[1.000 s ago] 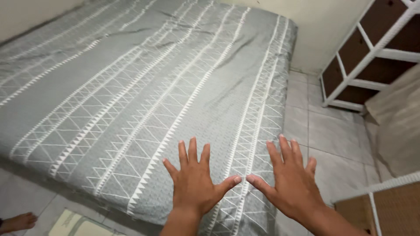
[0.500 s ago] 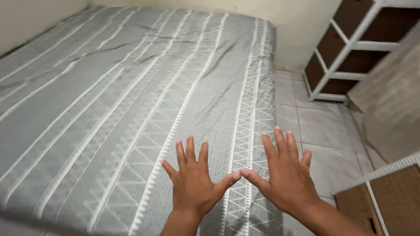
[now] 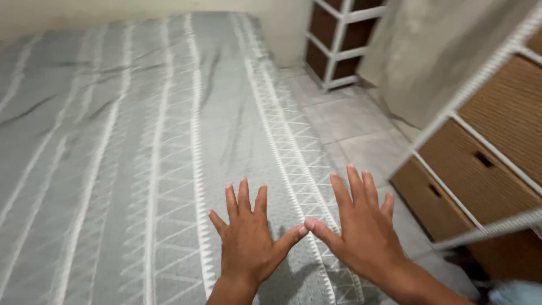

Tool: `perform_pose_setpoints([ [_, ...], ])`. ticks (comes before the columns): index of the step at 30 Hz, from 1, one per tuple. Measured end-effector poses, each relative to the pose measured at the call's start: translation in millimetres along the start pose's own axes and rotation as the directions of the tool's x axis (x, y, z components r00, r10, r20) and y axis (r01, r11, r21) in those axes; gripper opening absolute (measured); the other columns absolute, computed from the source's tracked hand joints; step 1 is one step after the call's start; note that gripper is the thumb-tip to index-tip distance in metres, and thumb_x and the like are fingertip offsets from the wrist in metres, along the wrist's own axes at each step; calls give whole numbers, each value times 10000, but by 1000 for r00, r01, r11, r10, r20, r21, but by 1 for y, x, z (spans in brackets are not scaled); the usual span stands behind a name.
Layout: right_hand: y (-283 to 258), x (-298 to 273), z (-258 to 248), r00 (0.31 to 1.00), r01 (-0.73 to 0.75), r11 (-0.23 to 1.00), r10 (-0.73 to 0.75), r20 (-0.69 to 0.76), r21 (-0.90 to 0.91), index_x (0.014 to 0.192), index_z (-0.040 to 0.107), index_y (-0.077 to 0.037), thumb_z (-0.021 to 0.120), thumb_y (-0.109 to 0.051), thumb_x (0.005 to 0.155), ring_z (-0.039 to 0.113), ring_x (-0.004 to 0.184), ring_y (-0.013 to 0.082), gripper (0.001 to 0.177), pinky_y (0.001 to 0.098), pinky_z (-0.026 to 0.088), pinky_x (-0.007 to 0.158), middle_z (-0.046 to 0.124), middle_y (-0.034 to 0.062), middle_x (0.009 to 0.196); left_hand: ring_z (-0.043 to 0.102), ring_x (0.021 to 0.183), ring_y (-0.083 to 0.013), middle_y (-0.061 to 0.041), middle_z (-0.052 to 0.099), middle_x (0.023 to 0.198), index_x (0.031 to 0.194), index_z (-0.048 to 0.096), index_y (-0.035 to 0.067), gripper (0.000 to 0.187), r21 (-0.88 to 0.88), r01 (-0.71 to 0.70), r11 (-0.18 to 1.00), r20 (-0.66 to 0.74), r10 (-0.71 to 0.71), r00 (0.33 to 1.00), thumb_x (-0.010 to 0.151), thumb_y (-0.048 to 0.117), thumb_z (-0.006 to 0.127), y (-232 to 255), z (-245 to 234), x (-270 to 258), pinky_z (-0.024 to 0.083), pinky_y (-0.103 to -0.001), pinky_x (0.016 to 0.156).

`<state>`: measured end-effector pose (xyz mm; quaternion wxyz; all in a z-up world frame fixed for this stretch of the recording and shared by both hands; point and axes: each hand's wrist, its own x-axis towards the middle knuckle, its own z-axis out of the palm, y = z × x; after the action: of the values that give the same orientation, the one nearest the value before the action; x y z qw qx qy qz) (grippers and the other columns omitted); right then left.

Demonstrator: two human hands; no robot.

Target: The person smooths a grey patterned fitted sheet over a mattress, tucking the edges under. They then pick up a pillow, remove its yellow pillowcase, and place the bare pillow on the bed.

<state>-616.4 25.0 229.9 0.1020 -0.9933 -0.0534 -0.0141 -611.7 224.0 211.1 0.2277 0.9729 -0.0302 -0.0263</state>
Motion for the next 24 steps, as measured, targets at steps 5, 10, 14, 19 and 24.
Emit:
perform_pose_setpoints([
  [5,18,-58,-8,963,-270,963,270,-20,5,1584,237,-96,573,-732,823,11,1537,458,1047,764,95,1084,88,249,1666,-39,1559,-448,-231,117,1683,1566,330,74,1158,0,-212,977,94,211,973,730,816,631,24,9,2,-9,-767,1091],
  [10,47,-125,-18,840,-535,844,529,-117,-27,1582,262,-128,593,-716,787,96,1528,450,1043,752,143,1059,129,217,1668,-33,1557,-453,-231,115,1684,1573,322,83,1171,-58,-434,899,239,434,869,716,818,634,79,32,-7,-12,-766,1085],
  [14,77,-170,-22,715,-698,715,694,-88,-33,1585,267,-167,612,-701,775,96,1514,442,1030,766,168,1048,139,183,1677,-26,1553,-467,-243,122,1676,1566,324,71,1169,-163,-555,816,306,576,758,721,815,640,130,54,-31,-29,-765,1088],
  [19,103,-201,-13,679,-718,695,706,-201,20,1566,306,-133,626,-661,780,129,1483,453,999,813,173,1007,178,218,1662,29,1515,-471,-260,180,1639,1511,382,56,1033,-263,-647,715,221,698,681,791,752,634,168,68,-50,-16,-787,1084],
  [24,113,-204,-7,660,-711,703,680,-320,28,1553,335,-118,623,-639,789,198,1458,483,969,830,223,969,223,240,1648,12,1542,-508,-282,164,1651,1509,358,41,1041,-210,-700,682,248,730,637,803,757,628,183,68,-41,-19,-798,1068],
])
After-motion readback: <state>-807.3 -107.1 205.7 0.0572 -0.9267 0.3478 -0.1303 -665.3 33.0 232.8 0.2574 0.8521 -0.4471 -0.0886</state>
